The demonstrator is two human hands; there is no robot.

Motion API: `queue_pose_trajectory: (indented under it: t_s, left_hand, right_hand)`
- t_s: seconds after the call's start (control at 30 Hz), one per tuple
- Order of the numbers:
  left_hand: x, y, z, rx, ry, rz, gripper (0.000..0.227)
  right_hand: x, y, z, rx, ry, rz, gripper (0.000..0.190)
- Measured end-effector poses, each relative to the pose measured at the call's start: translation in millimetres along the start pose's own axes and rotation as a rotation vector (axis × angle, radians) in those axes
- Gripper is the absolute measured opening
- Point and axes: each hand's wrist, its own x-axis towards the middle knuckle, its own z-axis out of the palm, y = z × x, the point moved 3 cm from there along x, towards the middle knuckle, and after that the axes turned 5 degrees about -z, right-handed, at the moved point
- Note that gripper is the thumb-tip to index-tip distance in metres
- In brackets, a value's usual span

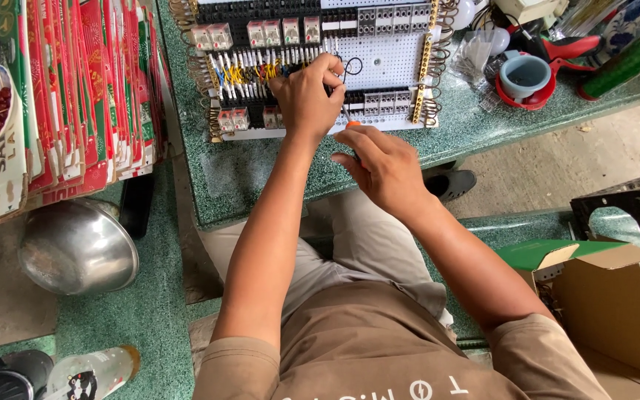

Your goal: The person sits at a workbench and uses a screwdriver to tighten screws on a white circuit board populated with relays and wires. They repeatedly insert wires into terminal blocks and secure them by hand and with the tool.

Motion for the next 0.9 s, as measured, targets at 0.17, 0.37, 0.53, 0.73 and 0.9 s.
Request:
queue_pose_trajectory:
  t_s: [0.17,0.37,0.53,0.73,0.9]
  left_hand:
    - [2.3,-1.7,3.3,0.032,-0.025,-0.053,0.02]
    - [0.8,-1.6,1.6,0.007,-0.01,-0.013,0.017]
    - [1.4,-1.1,2.0,0.032,-0.025,-0.038,0.021]
    - [-0.5,1.3,-0.5,0.028,0.023,0.009,0.016]
    - [0.0,-3.2,-1.2,0.023,-0.168,-0.147,0.017]
  right_hand:
    - [7.0,-0.7,-7.2,0.236,-0.043,0.116,0.043]
    - [-1.5,0.8,-7.4,0.585,-0.018,0.145,0.04]
    - [-8.5,10.7,1.8,0.538,0.144,0.2,0.042]
    - [-1.8,6.6,-3.6,0.709,0.103,0.106,0.035]
    - [-8.8,14.1,7.6,0.69,0.24,0.153,0.031]
